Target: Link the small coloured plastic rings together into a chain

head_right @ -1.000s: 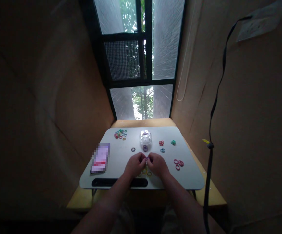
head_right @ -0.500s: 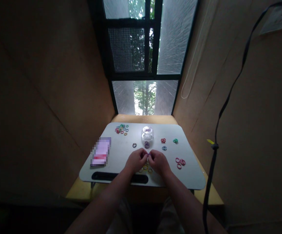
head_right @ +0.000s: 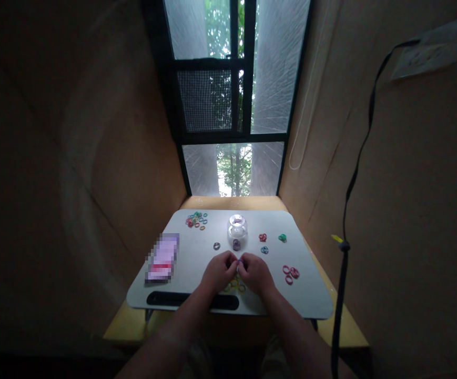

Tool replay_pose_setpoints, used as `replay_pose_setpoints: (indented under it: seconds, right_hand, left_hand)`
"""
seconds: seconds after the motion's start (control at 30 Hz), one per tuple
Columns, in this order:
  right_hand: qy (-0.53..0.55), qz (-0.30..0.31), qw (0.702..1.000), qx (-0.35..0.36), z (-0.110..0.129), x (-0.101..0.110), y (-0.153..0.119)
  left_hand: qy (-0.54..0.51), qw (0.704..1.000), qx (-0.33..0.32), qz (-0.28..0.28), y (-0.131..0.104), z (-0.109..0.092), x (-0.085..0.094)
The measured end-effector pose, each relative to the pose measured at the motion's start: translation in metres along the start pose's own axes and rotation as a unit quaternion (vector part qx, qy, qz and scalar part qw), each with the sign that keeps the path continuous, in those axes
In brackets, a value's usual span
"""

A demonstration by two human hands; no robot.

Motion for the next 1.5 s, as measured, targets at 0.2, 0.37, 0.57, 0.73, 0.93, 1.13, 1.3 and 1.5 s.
replay_pose_setpoints:
  seconds: [0.2,0.37,0.57,0.73,0.93,1.13,1.3,1.5]
  right_hand:
    - [-0.001,0.003,1.000,-0.002,0.003,0.003,-0.001]
    - [0.009,0.002,1.000,-0.012,0.001,0.003,-0.001]
    - [0.020,-0.009,1.000,-0.018,0.001,0.006,-0.001]
    - [0.035,-0.013,0.999,-0.019,0.001,0.009,0.000]
    - [0.059,-0.025,0.997,-0.029,-0.002,0.012,-0.001]
    - [0.064,-0.037,0.997,-0.026,-0.002,0.015,-0.002]
    - [0.053,-0.028,0.998,-0.026,-0.001,0.014,-0.002]
    - [0.038,-0.023,0.999,-0.022,0.001,0.011,-0.002]
  left_hand:
    - [0.023,1.000,0.002,-0.004,-0.002,-0.003,0.001]
    - [0.034,0.999,0.004,-0.003,0.000,-0.002,0.000]
    - [0.050,0.999,0.011,-0.005,0.001,-0.002,-0.003]
    - [0.059,0.998,0.011,-0.008,0.001,-0.004,-0.004]
    - [0.076,0.997,0.015,0.000,0.000,-0.008,-0.006]
    - [0.087,0.996,0.013,0.002,0.001,-0.011,-0.006]
    - [0.079,0.997,0.011,-0.001,0.000,-0.011,-0.005]
    - [0.060,0.998,0.015,0.000,-0.001,-0.006,-0.003]
Point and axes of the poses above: each hand's wrist, its own y-axis towards the middle knuckle, its own x-axis out of the back of the hand, z = x × y, the point moved 9 cm from there along y, towards the middle knuckle, and after that the axes turned 12 degrees about x, right-handed, at the moved point
